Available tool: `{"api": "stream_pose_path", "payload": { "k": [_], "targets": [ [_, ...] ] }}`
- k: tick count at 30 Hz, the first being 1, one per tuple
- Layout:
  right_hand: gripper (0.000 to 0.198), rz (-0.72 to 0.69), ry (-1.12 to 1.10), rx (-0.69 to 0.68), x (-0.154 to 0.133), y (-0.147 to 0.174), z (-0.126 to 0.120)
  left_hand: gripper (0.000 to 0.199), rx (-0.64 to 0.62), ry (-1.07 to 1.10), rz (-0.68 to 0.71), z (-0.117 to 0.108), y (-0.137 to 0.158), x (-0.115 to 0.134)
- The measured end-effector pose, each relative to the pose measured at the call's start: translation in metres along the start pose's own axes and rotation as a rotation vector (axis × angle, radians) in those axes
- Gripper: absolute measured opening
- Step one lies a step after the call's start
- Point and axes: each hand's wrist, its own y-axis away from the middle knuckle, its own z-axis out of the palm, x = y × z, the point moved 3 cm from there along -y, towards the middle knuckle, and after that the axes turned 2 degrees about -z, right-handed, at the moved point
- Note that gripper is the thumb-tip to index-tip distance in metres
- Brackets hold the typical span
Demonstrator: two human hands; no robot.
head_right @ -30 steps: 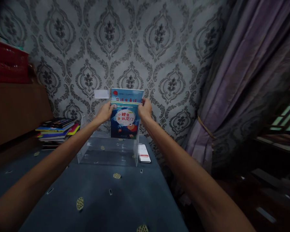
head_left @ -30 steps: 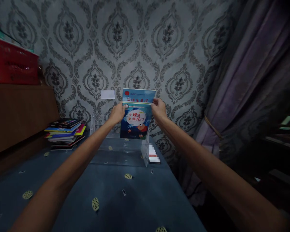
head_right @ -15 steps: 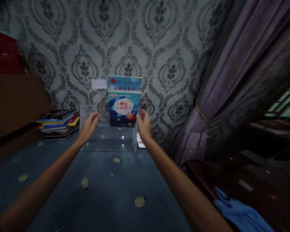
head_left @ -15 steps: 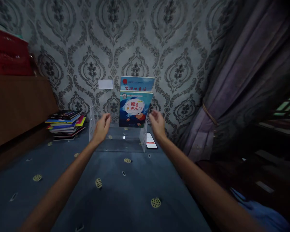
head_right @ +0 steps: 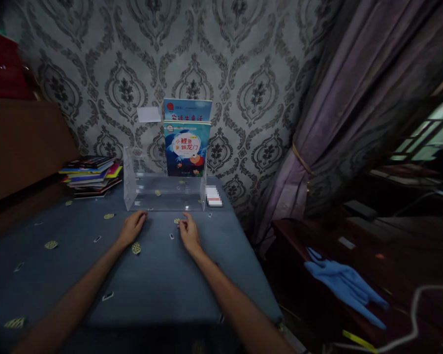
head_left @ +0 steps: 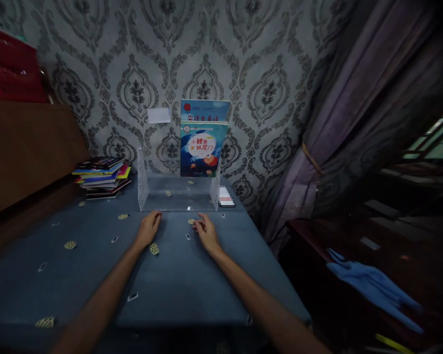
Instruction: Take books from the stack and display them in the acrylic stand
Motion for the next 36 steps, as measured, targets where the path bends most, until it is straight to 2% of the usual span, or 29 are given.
{"api": "stream_pose_path", "payload": {
  "k": [8,16,27,32,34,36],
  "targets": [
    [0.031,0.001,0.045,-0.041,-0.001,-0.007,0.003,0.027,-0.034,-0.149,0.078,-0.001,-0.003,0.001],
    [0.025,0.008,0.066,-0.116,-0.007,0.003,-0.001,0.03,-0.039,-0.245,0.011,-0.014,-0.007,-0.005],
    [0.024,-0.024,0.122,-0.176,-0.024,0.011,-0.002,0.033,0.029,-0.208,-0.115,-0.028,-0.011,-0.013],
    [0.03,-0.03,0.077,-0.19,-0.027,0.015,-0.007,0.03,0.058,-0.192,-0.16,-0.021,-0.009,-0.017],
    [0.037,-0.011,0.085,-0.17,-0.02,0.017,-0.012,0.03,0.056,-0.183,-0.158,-0.019,-0.009,-0.023],
    [0.044,0.037,0.092,-0.15,-0.009,0.02,-0.017,0.032,0.057,-0.181,-0.164,-0.027,-0.016,-0.033]
  ]
}}
